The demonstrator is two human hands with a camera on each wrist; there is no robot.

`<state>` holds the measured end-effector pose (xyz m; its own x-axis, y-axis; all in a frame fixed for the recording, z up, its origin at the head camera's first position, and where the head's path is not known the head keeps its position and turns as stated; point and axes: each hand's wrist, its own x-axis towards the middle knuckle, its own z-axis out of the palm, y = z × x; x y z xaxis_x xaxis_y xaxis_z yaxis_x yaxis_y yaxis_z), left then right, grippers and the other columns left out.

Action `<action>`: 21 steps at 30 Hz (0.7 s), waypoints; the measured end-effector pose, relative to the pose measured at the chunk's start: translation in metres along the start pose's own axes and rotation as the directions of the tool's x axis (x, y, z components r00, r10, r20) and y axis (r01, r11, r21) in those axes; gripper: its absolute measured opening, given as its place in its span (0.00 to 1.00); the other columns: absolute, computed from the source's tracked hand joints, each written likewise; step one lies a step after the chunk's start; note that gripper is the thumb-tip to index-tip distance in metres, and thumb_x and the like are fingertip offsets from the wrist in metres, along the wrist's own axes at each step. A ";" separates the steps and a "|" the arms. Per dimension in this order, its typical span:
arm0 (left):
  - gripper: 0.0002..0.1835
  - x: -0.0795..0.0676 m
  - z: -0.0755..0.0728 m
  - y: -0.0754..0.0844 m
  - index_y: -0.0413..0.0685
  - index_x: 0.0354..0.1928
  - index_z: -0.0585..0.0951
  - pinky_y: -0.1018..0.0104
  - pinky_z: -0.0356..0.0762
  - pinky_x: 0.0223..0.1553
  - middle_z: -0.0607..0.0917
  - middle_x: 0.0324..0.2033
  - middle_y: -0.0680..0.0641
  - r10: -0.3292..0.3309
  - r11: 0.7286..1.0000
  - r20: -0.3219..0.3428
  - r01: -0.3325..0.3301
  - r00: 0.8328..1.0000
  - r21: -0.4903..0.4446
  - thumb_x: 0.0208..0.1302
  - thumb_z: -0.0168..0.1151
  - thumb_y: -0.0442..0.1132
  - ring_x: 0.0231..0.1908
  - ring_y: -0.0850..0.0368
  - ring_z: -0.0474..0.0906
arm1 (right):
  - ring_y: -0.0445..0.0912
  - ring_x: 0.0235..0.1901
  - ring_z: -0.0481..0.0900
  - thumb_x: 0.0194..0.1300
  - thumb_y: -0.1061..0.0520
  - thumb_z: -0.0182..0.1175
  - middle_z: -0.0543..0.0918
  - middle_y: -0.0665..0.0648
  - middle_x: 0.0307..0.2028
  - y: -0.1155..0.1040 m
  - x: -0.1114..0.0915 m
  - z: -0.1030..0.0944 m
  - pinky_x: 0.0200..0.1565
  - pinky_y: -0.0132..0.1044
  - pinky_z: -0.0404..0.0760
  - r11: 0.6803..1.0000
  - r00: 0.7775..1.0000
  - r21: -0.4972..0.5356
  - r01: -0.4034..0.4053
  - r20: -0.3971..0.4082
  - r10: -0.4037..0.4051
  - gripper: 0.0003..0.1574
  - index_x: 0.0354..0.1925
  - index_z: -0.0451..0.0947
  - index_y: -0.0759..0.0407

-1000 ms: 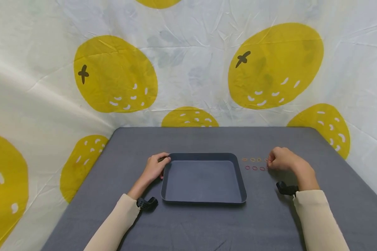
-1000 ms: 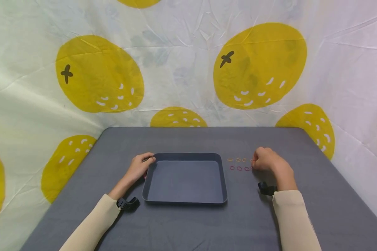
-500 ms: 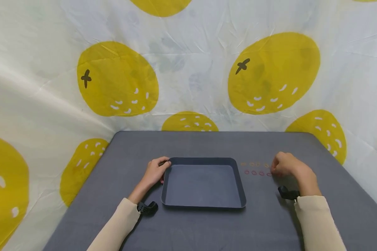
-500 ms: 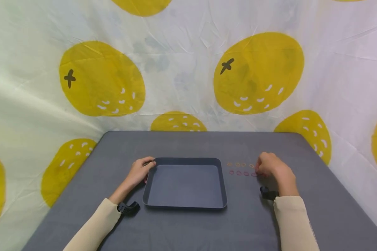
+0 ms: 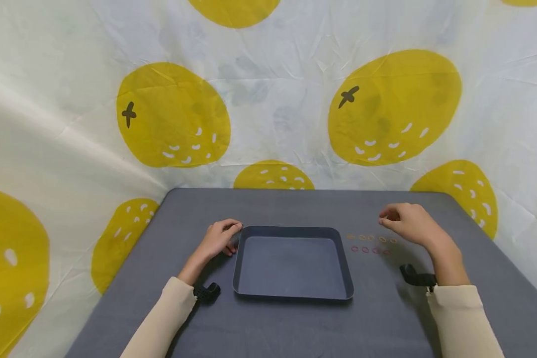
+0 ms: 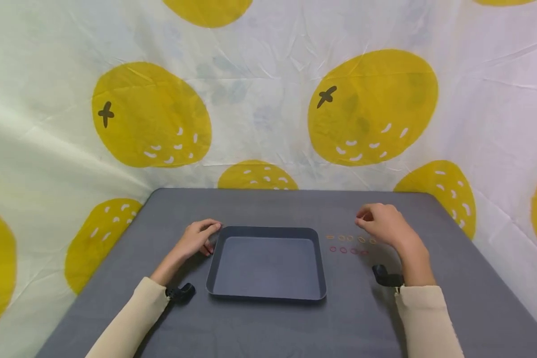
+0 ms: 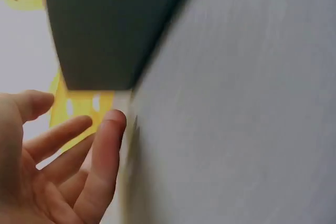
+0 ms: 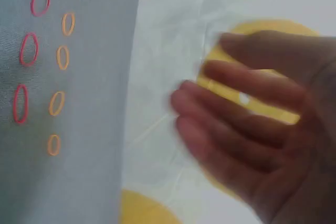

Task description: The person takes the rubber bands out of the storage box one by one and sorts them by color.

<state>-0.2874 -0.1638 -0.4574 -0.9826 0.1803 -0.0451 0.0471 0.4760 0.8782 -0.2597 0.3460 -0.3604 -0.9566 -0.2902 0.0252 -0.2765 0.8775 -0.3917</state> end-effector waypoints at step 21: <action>0.49 0.075 -0.152 0.058 0.59 0.84 0.48 0.19 0.33 0.74 0.47 0.82 0.35 0.159 0.489 -0.053 -0.032 0.986 0.872 0.71 0.38 0.78 0.81 0.27 0.37 | 0.81 0.76 0.37 0.77 0.26 0.40 0.39 0.83 0.77 0.036 0.076 -0.070 0.69 0.82 0.43 0.977 0.997 -0.198 -0.082 -0.009 0.082 0.58 0.83 0.37 0.63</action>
<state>-0.3853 -0.2534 -0.3379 -0.9707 0.2079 0.1204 0.2113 0.9773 0.0160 -0.3485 0.3821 -0.3077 -0.9768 -0.2140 0.0011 -0.2098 0.9565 -0.2025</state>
